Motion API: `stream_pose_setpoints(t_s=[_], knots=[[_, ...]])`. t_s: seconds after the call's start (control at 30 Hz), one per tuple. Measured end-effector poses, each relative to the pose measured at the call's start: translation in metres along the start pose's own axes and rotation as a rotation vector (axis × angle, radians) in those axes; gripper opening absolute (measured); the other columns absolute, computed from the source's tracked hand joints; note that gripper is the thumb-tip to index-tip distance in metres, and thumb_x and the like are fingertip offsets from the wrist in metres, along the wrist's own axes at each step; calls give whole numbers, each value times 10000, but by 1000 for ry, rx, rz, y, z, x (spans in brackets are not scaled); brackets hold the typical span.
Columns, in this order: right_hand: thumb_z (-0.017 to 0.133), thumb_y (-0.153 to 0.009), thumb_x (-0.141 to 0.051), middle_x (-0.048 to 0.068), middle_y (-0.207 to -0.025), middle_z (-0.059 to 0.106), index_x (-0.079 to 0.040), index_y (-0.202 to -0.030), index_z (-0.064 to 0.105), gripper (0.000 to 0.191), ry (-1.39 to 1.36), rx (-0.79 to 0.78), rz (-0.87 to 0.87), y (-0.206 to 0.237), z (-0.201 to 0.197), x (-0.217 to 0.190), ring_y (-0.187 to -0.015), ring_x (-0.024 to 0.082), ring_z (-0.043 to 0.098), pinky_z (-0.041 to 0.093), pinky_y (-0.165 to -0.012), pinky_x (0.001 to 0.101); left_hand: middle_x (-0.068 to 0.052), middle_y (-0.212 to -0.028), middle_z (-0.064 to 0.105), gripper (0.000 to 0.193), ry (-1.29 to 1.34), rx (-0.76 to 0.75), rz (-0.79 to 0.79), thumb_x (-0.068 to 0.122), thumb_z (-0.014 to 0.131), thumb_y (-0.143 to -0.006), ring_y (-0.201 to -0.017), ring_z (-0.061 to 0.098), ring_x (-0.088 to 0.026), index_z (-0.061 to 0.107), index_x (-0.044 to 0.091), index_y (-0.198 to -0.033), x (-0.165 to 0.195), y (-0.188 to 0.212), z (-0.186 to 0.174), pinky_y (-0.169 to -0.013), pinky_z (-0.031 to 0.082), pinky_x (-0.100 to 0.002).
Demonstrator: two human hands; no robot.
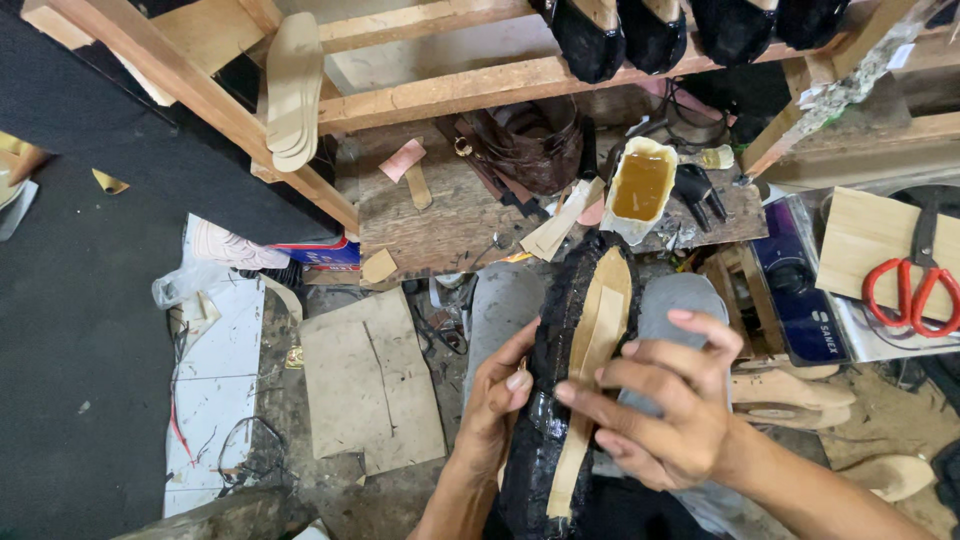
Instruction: The person holds a black shoe with a wooden sole board and applies glue from a container onto the sole edge, spreading it with a finger along the rim. They rotate the shoe to coat different sections and press along the glued edge, working the glue around the sole of the shoe.
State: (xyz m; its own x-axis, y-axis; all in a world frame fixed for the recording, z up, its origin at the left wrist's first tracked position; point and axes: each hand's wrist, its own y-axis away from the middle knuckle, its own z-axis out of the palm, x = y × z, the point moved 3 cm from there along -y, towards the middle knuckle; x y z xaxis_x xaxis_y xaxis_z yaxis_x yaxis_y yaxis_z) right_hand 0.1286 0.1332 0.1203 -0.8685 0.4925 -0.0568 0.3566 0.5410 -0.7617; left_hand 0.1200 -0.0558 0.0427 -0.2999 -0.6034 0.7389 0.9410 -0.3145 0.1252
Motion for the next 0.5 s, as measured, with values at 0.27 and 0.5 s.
stream_pose_setpoints(t_s=[0.27, 0.5], knots=[[622, -883, -389, 16, -1085, 632, -223, -1153, 791, 359, -12, -5, 87, -6, -4, 11, -1066, 252, 527, 282, -1078, 552, -211, -1417, 590, 899, 39, -8, -28, 382, 714, -831, -1248, 608, -240, 407, -87, -1535, -1, 2, 1, -1092, 476, -351], [641, -891, -382, 11, -1089, 624, -219, -1158, 794, 348, 4, 10, 60, -10, -5, 16, -1077, 248, 519, 293, -1085, 544, -208, -1452, 579, 909, 29, -40, -5, 384, 718, -821, -1292, 594, -240, 417, -93, -1534, 1, 1, 0, -1125, 453, -350]])
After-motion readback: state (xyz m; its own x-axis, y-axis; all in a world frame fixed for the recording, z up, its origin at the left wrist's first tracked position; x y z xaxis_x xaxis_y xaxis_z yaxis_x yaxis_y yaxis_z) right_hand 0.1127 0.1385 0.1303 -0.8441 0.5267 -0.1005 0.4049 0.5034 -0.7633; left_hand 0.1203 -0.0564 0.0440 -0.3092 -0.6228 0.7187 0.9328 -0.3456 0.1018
